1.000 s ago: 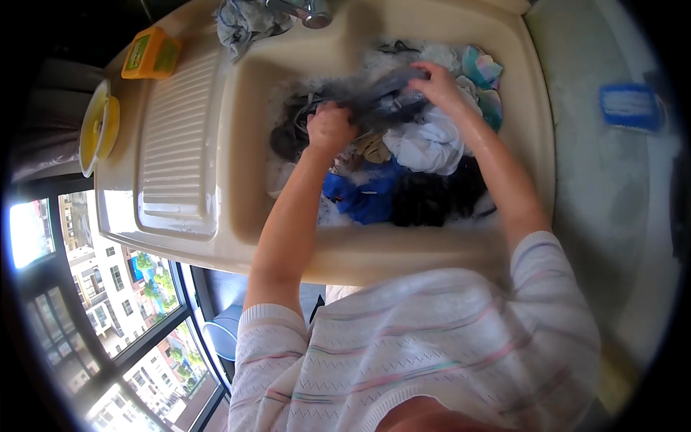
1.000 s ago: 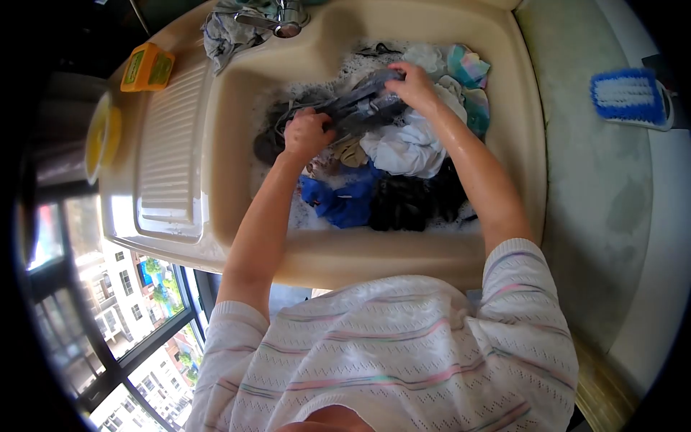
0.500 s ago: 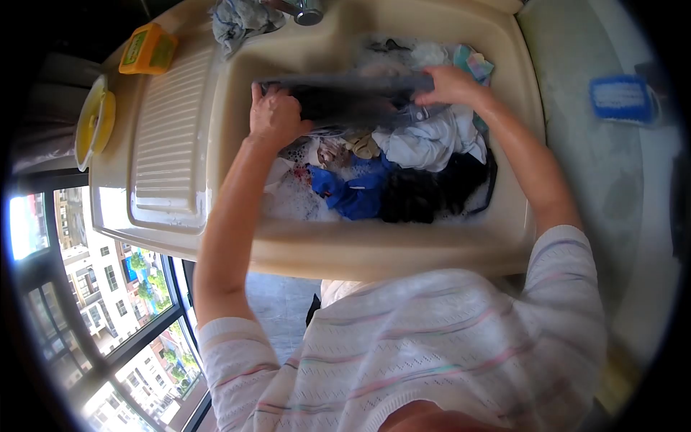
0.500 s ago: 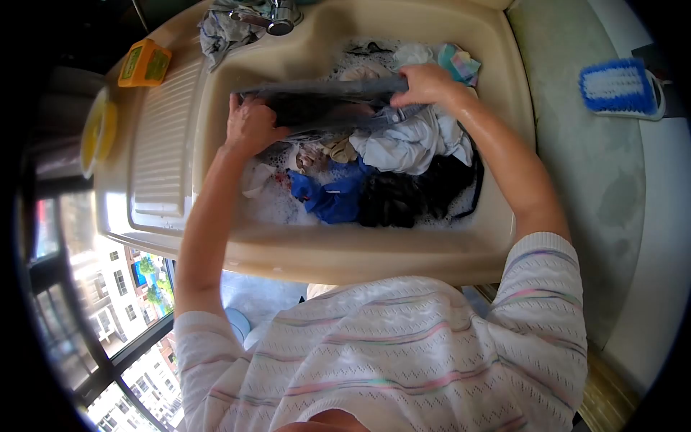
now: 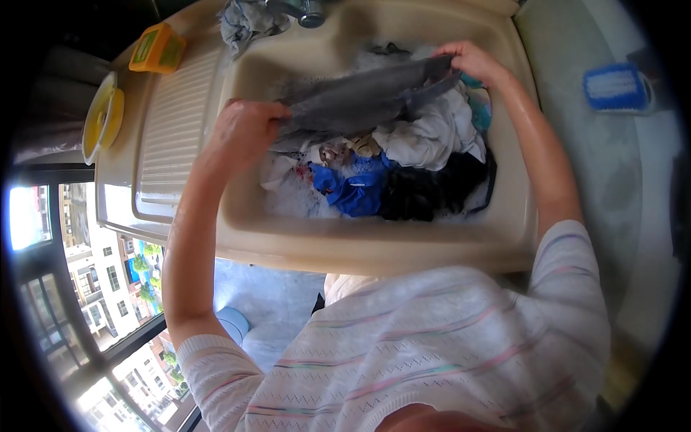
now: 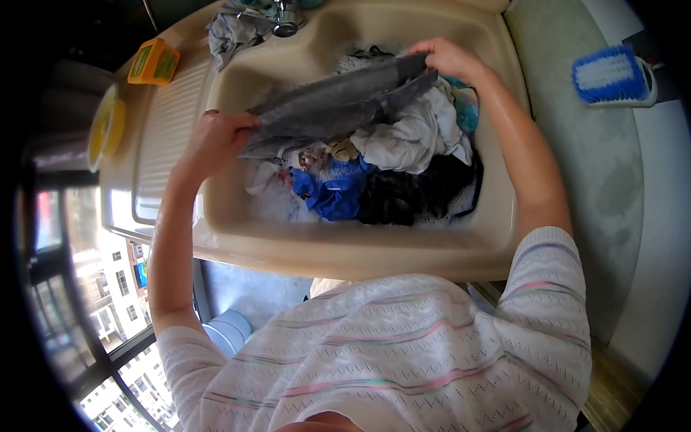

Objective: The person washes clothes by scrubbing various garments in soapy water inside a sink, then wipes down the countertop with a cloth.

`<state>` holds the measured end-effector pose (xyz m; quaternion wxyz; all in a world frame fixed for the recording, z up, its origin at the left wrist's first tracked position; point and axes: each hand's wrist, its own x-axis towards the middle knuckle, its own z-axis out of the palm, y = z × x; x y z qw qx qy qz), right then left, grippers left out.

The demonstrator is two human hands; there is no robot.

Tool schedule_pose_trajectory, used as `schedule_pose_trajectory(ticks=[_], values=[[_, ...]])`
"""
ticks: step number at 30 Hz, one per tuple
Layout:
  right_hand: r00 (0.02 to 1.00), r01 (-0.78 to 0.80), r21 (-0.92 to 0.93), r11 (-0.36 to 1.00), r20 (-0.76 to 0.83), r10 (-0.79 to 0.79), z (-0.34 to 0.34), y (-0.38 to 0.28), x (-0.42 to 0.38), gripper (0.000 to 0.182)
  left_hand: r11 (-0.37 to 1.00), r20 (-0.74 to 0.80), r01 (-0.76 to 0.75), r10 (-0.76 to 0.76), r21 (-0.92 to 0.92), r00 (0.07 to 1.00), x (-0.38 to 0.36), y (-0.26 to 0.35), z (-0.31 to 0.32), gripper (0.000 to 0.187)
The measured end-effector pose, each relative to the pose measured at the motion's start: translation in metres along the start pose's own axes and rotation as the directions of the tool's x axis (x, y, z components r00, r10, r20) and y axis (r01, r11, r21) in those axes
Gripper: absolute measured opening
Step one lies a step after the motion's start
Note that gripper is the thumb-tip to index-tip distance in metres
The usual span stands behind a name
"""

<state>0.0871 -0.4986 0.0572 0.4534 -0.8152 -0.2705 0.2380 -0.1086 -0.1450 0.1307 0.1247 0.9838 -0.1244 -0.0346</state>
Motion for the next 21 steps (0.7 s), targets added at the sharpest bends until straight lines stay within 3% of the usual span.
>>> schedule_pose_trajectory(ticks=[4, 5, 6, 8, 9, 10, 11, 13, 16, 17, 18, 19, 20, 21], values=[[0.946, -0.095, -0.272, 0.958, 0.274, 0.172, 0.023, -0.028, -0.01, 0.024, 0.99, 0.169, 0.01, -0.033, 0.138, 0.985, 0.003, -0.005, 0.013, 0.009], [0.938, -0.068, -0.341, 0.938, 0.299, 0.177, 0.029, -0.037, -0.014, 0.022, 0.987, 0.142, 0.033, -0.01, -0.159, 0.99, 0.003, -0.008, 0.012, 0.01], [0.952, -0.086, -0.365, 0.927, 0.244, 0.184, 0.03, -0.029, -0.014, 0.022, 0.896, 0.109, 0.045, 0.004, -0.441, 0.994, 0.001, -0.014, 0.01, 0.011], [0.973, -0.119, -0.412, 0.903, 0.133, 0.189, 0.03, -0.014, -0.013, 0.023, 0.526, 0.018, 0.007, 0.017, -0.851, 1.0, 0.002, -0.014, 0.004, 0.012], [0.972, -0.234, -0.235, 0.943, -0.056, 0.227, 0.026, -0.013, -0.014, 0.022, 0.288, -0.038, -0.04, 0.011, -0.957, 0.999, 0.001, -0.01, 0.001, 0.011], [0.928, -0.308, -0.031, 0.951, -0.232, 0.292, 0.021, -0.012, -0.017, 0.02, 0.032, -0.089, -0.088, -0.008, -0.996, 0.996, 0.0, -0.008, -0.001, 0.011], [0.842, -0.337, 0.184, 0.924, -0.381, 0.383, 0.017, -0.01, -0.021, 0.018, -0.118, -0.108, -0.111, -0.033, -0.987, 0.994, -0.001, -0.011, -0.002, 0.011], [0.819, -0.229, 0.344, 0.911, -0.437, 0.371, -0.006, 0.022, -0.018, 0.017, -0.409, -0.134, -0.161, -0.093, -0.898, 0.987, -0.005, -0.025, -0.005, 0.011], [0.851, 0.053, 0.502, 0.863, -0.475, 0.224, -0.011, 0.016, -0.014, 0.013, -0.368, -0.108, -0.128, -0.074, -0.921, 0.991, 0.002, -0.046, 0.002, 0.015], [0.878, 0.15, 0.561, 0.814, -0.454, 0.151, -0.006, 0.004, -0.012, 0.014, -0.022, -0.138, -0.145, -0.203, -0.989, 0.969, 0.006, -0.045, 0.01, 0.019], [0.895, 0.241, 0.618, 0.748, -0.44, 0.076, -0.001, -0.004, -0.009, 0.016, 0.229, -0.1, -0.044, -0.238, -0.972, 0.966, 0.009, -0.024, 0.012, 0.023], [0.891, 0.234, 0.533, 0.813, -0.452, 0.04, 0.005, -0.004, -0.005, 0.017, 0.46, -0.075, 0.065, -0.28, -0.885, 0.957, 0.013, -0.003, 0.015, 0.027], [0.889, 0.225, 0.44, 0.869, -0.458, 0.002, 0.011, -0.002, 0.001, 0.018, 0.821, 0.167, 0.305, -0.255, -0.483, 0.952, 0.023, -0.004, 0.02, 0.038], [0.888, 0.215, 0.341, 0.915, -0.458, -0.037, 0.018, 0.003, 0.008, 0.02, 0.943, 0.187, 0.278, -0.244, -0.181, 0.951, 0.03, 0.003, 0.033, 0.043]])
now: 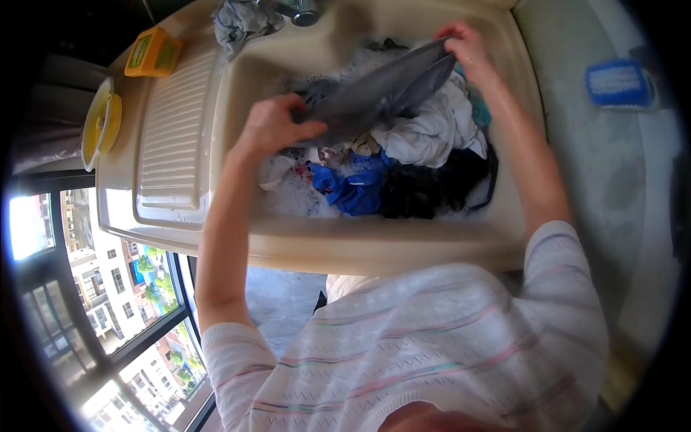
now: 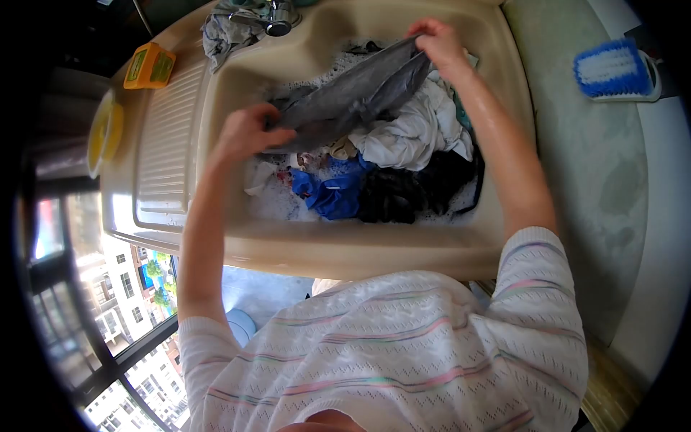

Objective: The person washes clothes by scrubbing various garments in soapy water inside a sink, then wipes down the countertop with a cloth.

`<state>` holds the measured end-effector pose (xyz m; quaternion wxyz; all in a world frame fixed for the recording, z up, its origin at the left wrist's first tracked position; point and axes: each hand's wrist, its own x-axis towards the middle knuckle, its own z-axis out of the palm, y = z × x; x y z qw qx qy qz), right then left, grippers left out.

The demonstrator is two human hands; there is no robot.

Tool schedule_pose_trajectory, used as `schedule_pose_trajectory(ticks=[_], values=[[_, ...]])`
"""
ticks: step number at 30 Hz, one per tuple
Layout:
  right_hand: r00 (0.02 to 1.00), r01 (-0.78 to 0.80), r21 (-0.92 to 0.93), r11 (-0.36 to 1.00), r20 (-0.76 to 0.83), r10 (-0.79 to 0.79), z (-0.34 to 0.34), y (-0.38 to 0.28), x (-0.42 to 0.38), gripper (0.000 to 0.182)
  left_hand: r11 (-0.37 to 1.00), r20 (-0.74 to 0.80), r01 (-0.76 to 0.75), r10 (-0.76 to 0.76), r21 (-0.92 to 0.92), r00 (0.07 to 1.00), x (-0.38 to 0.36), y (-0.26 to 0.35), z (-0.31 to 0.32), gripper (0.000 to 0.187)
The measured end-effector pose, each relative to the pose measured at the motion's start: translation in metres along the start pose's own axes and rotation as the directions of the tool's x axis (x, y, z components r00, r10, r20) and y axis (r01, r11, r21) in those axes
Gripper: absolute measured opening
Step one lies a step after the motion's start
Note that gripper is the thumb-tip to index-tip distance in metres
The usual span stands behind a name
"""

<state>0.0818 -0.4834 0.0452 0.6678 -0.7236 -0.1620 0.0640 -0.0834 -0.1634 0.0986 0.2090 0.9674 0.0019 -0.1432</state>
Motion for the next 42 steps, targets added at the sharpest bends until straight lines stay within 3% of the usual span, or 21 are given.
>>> schedule_pose_trajectory(ticks=[3, 4, 6, 8, 10, 14, 15, 16, 18, 21, 23, 26, 27, 29, 30, 32, 35, 37, 39, 41, 42], values=[[0.998, -0.048, -0.37, 0.928, 0.028, 0.062, 0.041, 0.059, -0.013, 0.028, 0.927, 0.064, -0.145, 0.131, 0.347, 0.989, 0.031, -0.016, 0.07, 0.043], [0.929, -0.276, -0.398, 0.875, 0.124, 0.35, 0.059, 0.059, -0.03, 0.037, 0.921, 0.182, -0.131, 0.067, 0.368, 0.981, 0.04, -0.009, 0.08, 0.041], [0.939, 0.285, -0.89, 0.356, 0.335, 0.085, 0.088, 0.067, -0.071, 0.048, 0.983, 0.214, -0.116, 0.083, 0.145, 0.973, 0.051, 0.024, 0.076, 0.042], [0.91, 0.267, -0.902, 0.338, 0.352, 0.22, 0.093, 0.077, -0.074, 0.048, 0.977, 0.154, -0.036, 0.07, -0.212, 0.986, 0.064, 0.028, 0.082, 0.046], [0.872, 0.211, -0.879, 0.427, 0.367, 0.324, 0.088, 0.085, -0.052, 0.05, 0.77, 0.005, 0.027, -0.032, -0.638, 0.999, 0.087, 0.012, 0.1, 0.055], [0.87, 0.013, -0.717, 0.697, 0.351, 0.345, 0.075, 0.094, -0.032, 0.054, 0.972, 0.058, -0.027, 0.042, -0.235, 0.997, 0.066, 0.006, 0.143, 0.066], [0.887, -0.034, -0.671, 0.74, 0.32, 0.331, 0.074, 0.091, -0.035, 0.055, 0.857, 0.105, 0.107, -0.063, -0.504, 0.993, 0.068, -0.001, 0.146, 0.065], [0.901, 0.202, -0.705, 0.68, 0.406, 0.154, 0.069, 0.104, -0.044, 0.053, 0.651, 0.167, 0.224, -0.149, -0.725, 0.975, 0.072, -0.009, 0.146, 0.063], [0.9, 0.157, -0.759, 0.632, 0.373, 0.225, 0.056, 0.127, -0.039, 0.052, 0.183, 0.192, 0.285, -0.405, -0.941, 0.894, 0.084, -0.023, 0.156, 0.05], [0.92, -0.156, -0.731, 0.665, 0.137, 0.367, 0.062, 0.136, -0.029, 0.044, -0.302, 0.269, 0.198, -0.212, -0.932, 0.94, 0.084, -0.028, 0.151, 0.038], [0.865, -0.402, -0.609, 0.684, -0.006, 0.502, 0.101, 0.103, -0.027, 0.039, -0.432, 0.322, 0.238, -0.131, -0.87, 0.938, 0.079, -0.012, 0.14, 0.035], [0.996, 0.071, -0.621, 0.78, 0.086, -0.022, 0.183, 0.037, -0.08, 0.026, -0.478, 0.359, 0.307, -0.018, -0.823, 0.933, 0.096, -0.024, 0.164, 0.036], [0.979, 0.192, -0.604, 0.774, 0.17, -0.11, 0.198, 0.021, -0.091, 0.023, -0.525, 0.338, 0.446, 0.292, -0.725, 0.894, 0.089, -0.031, 0.157, 0.032], [0.941, 0.321, -0.593, 0.738, 0.113, -0.319, 0.205, 0.03, -0.079, 0.022, -0.597, 0.065, 0.063, 0.018, -0.8, 0.998, 0.09, -0.033, 0.182, 0.025], [0.932, 0.289, -0.561, 0.776, -0.021, -0.362, 0.202, 0.047, -0.063, 0.025, -0.544, 0.223, 0.122, -0.123, -0.83, 0.967, 0.084, -0.019, 0.171, 0.023], [0.968, -0.24, -0.638, 0.732, -0.102, 0.229, 0.176, 0.093, -0.014, 0.032, -0.463, 0.389, 0.236, -0.27, -0.854, 0.881, 0.084, 0.008, 0.149, 0.023], [0.992, 0.127, -0.77, 0.625, 0.104, -0.074, 0.139, 0.127, -0.015, 0.04, -0.39, 0.311, 0.187, -0.283, -0.902, 0.907, 0.089, 0.004, 0.138, 0.025], [0.996, -0.009, -0.742, 0.67, 0.051, 0.07, 0.114, 0.108, -0.021, 0.042, -0.256, 0.214, 0.116, -0.398, -0.96, 0.892, 0.088, -0.015, 0.129, 0.028], [0.932, -0.358, -0.449, 0.819, -0.109, 0.347, 0.095, 0.116, -0.01, 0.043, -0.282, 0.181, 0.083, -0.341, -0.956, 0.923, 0.077, -0.023, 0.12, 0.031], [0.988, -0.134, -0.616, 0.777, -0.149, 0.052, 0.116, 0.108, -0.034, 0.036, 0.219, -0.079, -0.017, -0.274, -0.976, 0.958, 0.079, -0.016, 0.145, 0.029], [0.991, 0.054, -0.7, 0.712, -0.051, -0.125, 0.136, 0.101, -0.06, 0.035, 0.292, -0.046, 0.04, -0.281, -0.956, 0.959, 0.081, -0.012, 0.147, 0.028]])
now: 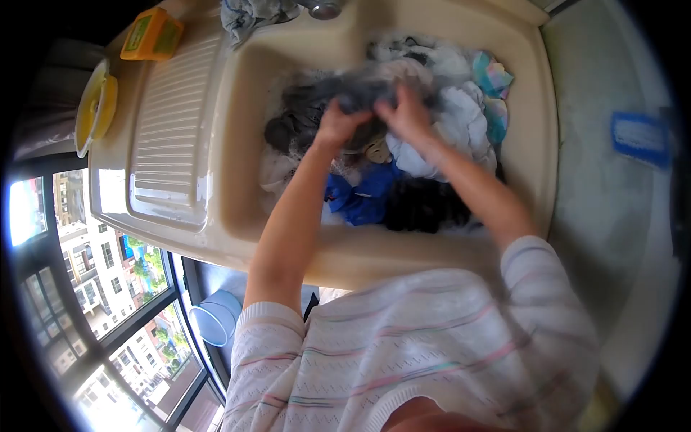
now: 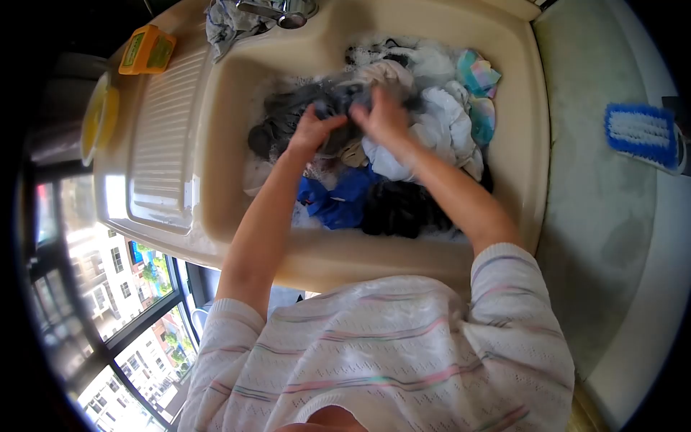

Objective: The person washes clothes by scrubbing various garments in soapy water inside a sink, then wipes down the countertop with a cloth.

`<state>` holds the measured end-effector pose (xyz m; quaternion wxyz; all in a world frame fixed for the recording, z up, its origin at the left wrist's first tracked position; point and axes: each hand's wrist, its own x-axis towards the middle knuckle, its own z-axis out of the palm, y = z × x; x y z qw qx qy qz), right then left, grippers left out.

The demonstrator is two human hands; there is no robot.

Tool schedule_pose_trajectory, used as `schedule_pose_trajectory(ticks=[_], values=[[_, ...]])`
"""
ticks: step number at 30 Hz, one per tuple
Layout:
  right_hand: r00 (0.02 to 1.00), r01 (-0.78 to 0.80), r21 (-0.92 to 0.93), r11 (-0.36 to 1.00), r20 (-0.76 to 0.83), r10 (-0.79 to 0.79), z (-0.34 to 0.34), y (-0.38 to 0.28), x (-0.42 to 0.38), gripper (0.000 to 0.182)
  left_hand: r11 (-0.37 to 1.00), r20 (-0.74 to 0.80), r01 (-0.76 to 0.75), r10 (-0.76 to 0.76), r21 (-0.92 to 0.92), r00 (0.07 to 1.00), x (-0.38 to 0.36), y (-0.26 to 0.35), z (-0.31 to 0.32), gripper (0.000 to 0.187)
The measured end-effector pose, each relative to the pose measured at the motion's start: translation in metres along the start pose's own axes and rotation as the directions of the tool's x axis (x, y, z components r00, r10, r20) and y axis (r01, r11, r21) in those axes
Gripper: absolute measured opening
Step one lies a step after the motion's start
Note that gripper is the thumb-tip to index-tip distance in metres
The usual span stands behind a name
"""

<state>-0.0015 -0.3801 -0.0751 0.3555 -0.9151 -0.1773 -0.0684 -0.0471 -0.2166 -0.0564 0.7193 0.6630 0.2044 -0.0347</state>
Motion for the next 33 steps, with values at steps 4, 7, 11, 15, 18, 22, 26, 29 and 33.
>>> schedule_pose_trajectory(ticks=[4, 7, 11, 15, 18, 22, 26, 29, 33], values=[[0.94, 0.013, -0.161, 0.987, 0.338, 0.043, 0.002, 0.038, 0.019, 0.031, 0.979, 0.048, 0.175, -0.171, -0.1, 0.984, 0.007, -0.017, -0.002, 0.024], [0.966, -0.15, -0.082, 0.985, 0.199, 0.164, 0.012, 0.018, 0.029, 0.03, 0.645, 0.345, 0.462, -0.31, -0.609, 0.886, 0.001, 0.002, -0.008, 0.034], [0.94, 0.272, 0.272, 0.923, 0.131, -0.315, -0.011, -0.114, -0.025, 0.032, 0.839, 0.121, 0.102, -0.043, -0.535, 0.992, -0.003, -0.019, -0.005, 0.03], [0.983, -0.072, 0.068, 0.995, 0.174, 0.06, 0.021, -0.048, 0.031, 0.027, 0.757, -0.12, 0.365, -0.5, -0.542, 0.858, -0.034, 0.024, 0.009, 0.019], [0.937, 0.272, -0.036, 0.962, 0.237, -0.256, 0.035, 0.076, 0.054, 0.031, 0.887, -0.098, 0.164, -0.226, -0.432, 0.969, -0.021, 0.033, 0.025, 0.029], [0.944, 0.025, -0.157, 0.987, 0.328, 0.028, 0.006, 0.033, 0.037, 0.034, 0.963, -0.199, 0.116, -0.067, 0.243, 0.978, -0.028, 0.028, -0.004, 0.058], [0.904, 0.334, -0.295, 0.895, 0.367, -0.217, 0.013, 0.031, 0.009, 0.033, 0.797, 0.038, 0.084, -0.133, 0.598, 0.99, -0.023, 0.007, 0.006, 0.075], [0.919, 0.042, -0.195, 0.98, 0.392, 0.038, 0.024, 0.044, 0.032, 0.029, 0.96, -0.112, 0.184, -0.164, 0.209, 0.98, -0.003, -0.006, 0.007, 0.071], [0.927, 0.184, 0.218, 0.958, 0.285, -0.243, -0.013, -0.085, 0.0, 0.028, 0.908, 0.038, -0.149, 0.146, 0.392, 0.989, 0.046, -0.034, -0.001, 0.053]])
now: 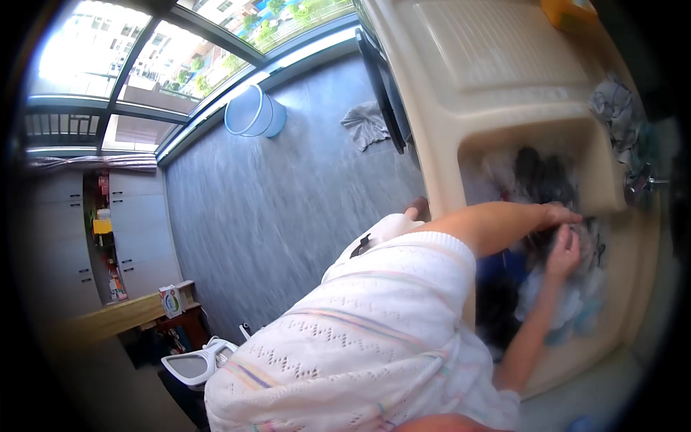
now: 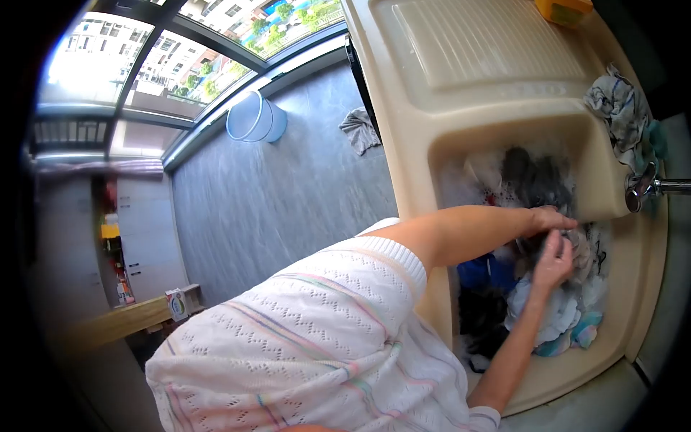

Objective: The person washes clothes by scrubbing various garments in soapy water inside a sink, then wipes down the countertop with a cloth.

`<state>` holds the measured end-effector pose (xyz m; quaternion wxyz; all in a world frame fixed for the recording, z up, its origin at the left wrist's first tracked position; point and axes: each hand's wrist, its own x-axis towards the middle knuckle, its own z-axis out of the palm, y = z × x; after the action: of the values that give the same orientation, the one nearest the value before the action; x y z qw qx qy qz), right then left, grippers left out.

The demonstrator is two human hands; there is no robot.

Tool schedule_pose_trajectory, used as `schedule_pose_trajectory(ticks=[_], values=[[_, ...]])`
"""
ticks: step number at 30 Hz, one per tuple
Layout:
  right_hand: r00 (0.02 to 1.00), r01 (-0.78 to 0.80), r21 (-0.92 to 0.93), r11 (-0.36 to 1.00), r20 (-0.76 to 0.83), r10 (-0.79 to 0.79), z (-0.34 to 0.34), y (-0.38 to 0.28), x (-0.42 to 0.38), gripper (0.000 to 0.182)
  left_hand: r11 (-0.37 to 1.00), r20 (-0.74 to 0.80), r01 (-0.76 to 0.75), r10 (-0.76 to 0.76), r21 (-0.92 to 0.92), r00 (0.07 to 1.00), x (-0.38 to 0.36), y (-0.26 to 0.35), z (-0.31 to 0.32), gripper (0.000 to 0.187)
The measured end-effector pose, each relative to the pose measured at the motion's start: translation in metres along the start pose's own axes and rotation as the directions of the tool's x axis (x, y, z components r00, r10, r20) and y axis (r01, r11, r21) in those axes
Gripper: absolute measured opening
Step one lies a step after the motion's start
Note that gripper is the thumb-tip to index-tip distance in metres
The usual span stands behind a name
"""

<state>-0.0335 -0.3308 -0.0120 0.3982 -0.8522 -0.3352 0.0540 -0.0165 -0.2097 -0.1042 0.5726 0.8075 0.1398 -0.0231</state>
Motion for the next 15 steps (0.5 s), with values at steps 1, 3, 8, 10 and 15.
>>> schedule_pose_trajectory(ticks=[1, 3, 8, 10, 15], values=[[0.996, 0.065, -0.108, 0.992, -0.054, -0.071, 0.009, -0.02, -0.009, 0.038, 0.995, 0.027, -0.09, 0.089, 0.042, 0.996, 0.007, -0.004, 0.006, 0.048], [0.975, 0.099, -0.218, 0.971, -0.172, -0.138, 0.023, 0.012, -0.002, 0.036, 0.792, 0.064, -0.343, 0.363, 0.505, 0.93, -0.006, 0.0, 0.005, 0.027], [0.904, -0.396, 0.581, 0.711, 0.11, 0.414, 0.009, 0.173, 0.023, 0.04, 0.926, -0.008, -0.086, 0.096, 0.369, 0.995, -0.003, 0.014, 0.013, 0.043], [0.92, -0.391, 0.238, 0.889, 0.126, 0.371, -0.016, 0.153, 0.026, 0.041, 0.988, -0.071, 0.138, -0.133, 0.067, 0.989, -0.022, 0.044, -0.011, 0.052], [0.989, -0.085, -0.23, 0.969, 0.098, 0.11, 0.007, 0.117, -0.019, 0.027, 0.95, -0.022, 0.301, -0.304, -0.078, 0.953, -0.056, 0.055, -0.018, 0.062]])
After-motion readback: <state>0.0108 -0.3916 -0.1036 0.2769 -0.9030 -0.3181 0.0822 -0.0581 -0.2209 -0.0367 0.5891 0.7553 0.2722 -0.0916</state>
